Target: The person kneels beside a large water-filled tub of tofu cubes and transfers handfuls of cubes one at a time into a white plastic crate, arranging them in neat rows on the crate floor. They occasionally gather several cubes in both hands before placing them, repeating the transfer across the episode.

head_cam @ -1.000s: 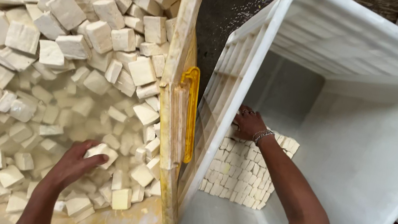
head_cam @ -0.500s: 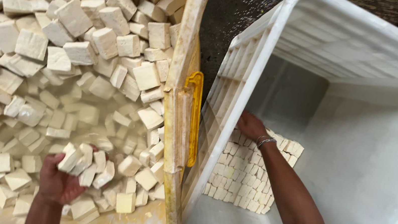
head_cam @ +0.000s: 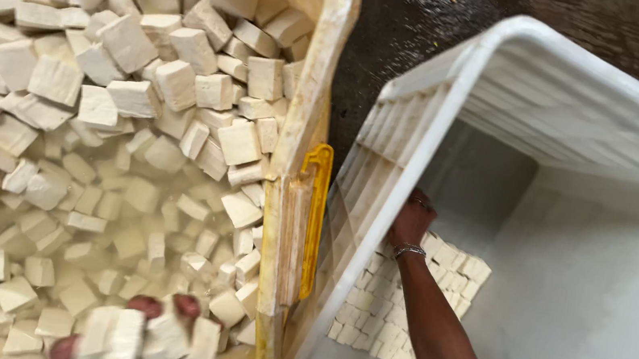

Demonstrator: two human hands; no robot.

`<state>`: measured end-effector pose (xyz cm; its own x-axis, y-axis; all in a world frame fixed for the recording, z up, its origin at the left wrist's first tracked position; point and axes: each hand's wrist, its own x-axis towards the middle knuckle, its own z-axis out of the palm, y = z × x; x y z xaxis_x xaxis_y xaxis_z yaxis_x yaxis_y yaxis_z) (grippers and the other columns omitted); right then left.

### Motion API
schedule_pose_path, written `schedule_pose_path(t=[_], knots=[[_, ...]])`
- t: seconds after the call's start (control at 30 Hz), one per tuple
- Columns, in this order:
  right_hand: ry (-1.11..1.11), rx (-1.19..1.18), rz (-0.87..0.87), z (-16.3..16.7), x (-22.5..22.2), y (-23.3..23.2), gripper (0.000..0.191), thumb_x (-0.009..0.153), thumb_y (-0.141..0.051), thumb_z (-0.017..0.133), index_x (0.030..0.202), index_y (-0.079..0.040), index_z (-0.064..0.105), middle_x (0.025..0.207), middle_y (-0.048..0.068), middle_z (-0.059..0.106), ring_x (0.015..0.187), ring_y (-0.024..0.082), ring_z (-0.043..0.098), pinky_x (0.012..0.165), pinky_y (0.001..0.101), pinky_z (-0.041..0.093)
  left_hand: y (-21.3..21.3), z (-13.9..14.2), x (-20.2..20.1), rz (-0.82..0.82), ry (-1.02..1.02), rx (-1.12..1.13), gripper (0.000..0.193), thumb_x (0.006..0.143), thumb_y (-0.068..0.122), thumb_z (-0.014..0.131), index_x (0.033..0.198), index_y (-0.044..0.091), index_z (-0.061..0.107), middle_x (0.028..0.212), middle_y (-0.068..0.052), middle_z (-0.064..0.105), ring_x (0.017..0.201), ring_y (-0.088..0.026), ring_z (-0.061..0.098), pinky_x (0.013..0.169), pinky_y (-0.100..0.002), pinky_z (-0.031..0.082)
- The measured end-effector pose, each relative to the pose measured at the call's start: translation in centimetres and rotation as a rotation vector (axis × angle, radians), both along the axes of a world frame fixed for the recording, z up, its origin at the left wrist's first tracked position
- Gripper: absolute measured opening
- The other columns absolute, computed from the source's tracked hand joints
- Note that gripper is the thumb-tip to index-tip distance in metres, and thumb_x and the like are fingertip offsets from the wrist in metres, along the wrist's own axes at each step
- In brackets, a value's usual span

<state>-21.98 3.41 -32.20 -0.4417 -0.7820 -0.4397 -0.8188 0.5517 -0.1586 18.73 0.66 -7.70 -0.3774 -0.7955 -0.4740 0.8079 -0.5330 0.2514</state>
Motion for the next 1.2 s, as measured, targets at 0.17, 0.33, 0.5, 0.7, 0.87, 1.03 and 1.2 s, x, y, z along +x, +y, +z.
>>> schedule_pose_path(t=[0.17,0.33,0.5,0.7,0.87,1.03,1.2], knots=[[0.032,-0.016,0.389,0.8,0.9,1.8,0.047,0.069,-0.031,0.071,0.109,-0.007,0.072,0.116,0.021,0.069,0.112,0.040,0.065,0.086,0.0508,0.049,-0.2,2.2,-1.6,0.041,0.086,-0.025,0.073,0.091,0.048,0.057,0.141,-0.005,0.053,0.143,-0.035,0.050,0.133,-0.053,0.047,0.100,-0.079,0.035],[-0.024,-0.133,0.140,6.7,1.4,-1.1,0.036,0.088,-0.016,0.066,0.121,-0.001,0.065,0.113,0.017,0.069,0.105,0.036,0.065,0.085,0.0483,0.052,1.8,5.8,-3.4,0.116,0.155,-0.012,0.074,0.091,0.049,0.057,0.143,-0.004,0.053,0.147,-0.036,0.046,0.138,-0.055,0.042,0.101,-0.085,0.032],[-0.413,-0.922,-0.085,25.2,3.6,0.6,0.040,0.095,-0.010,0.070,0.133,-0.004,0.059,0.133,0.015,0.065,0.116,0.028,0.065,0.101,0.0392,0.054,4.1,9.4,-5.1,0.107,0.216,-0.055,0.071,0.092,0.048,0.058,0.144,-0.001,0.050,0.148,-0.031,0.048,0.139,-0.052,0.044,0.107,-0.082,0.032],[-0.724,-0.680,0.799,43.0,12.0,6.9,0.066,0.085,-0.018,0.085,0.142,-0.003,0.054,0.145,0.022,0.055,0.130,0.040,0.060,0.104,0.0425,0.053,8.1,14.2,-6.0,0.024,0.296,0.065,0.068,0.096,0.047,0.053,0.147,0.003,0.049,0.144,-0.020,0.054,0.135,-0.042,0.048,0.112,-0.070,0.035],[-0.607,-0.675,0.766,46.6,13.8,11.7,0.048,0.085,-0.023,0.090,0.123,-0.012,0.063,0.135,0.012,0.061,0.124,0.032,0.066,0.097,0.0394,0.060,11.7,18.1,-4.9,-0.025,0.430,-0.007,0.067,0.090,0.055,0.051,0.140,0.010,0.050,0.139,-0.020,0.059,0.132,-0.045,0.055,0.105,-0.068,0.041],[-0.725,-0.584,0.750,46.7,12.7,15.8,0.044,0.080,-0.016,0.087,0.113,-0.007,0.060,0.147,0.020,0.057,0.130,0.038,0.062,0.096,0.0421,0.057,15.5,20.6,-4.7,-0.042,0.385,-0.003,0.065,0.093,0.053,0.050,0.140,0.008,0.052,0.133,-0.017,0.063,0.125,-0.040,0.059,0.100,-0.071,0.049],[-1.101,-0.481,0.399,42.5,12.4,19.2,0.048,0.076,-0.013,0.092,0.108,-0.007,0.056,0.141,0.015,0.062,0.126,0.034,0.063,0.103,0.0456,0.055,17.5,21.8,-5.4,-0.084,0.348,-0.021,0.062,0.096,0.052,0.050,0.140,0.008,0.055,0.128,-0.018,0.065,0.116,-0.038,0.066,0.085,-0.061,0.059]])
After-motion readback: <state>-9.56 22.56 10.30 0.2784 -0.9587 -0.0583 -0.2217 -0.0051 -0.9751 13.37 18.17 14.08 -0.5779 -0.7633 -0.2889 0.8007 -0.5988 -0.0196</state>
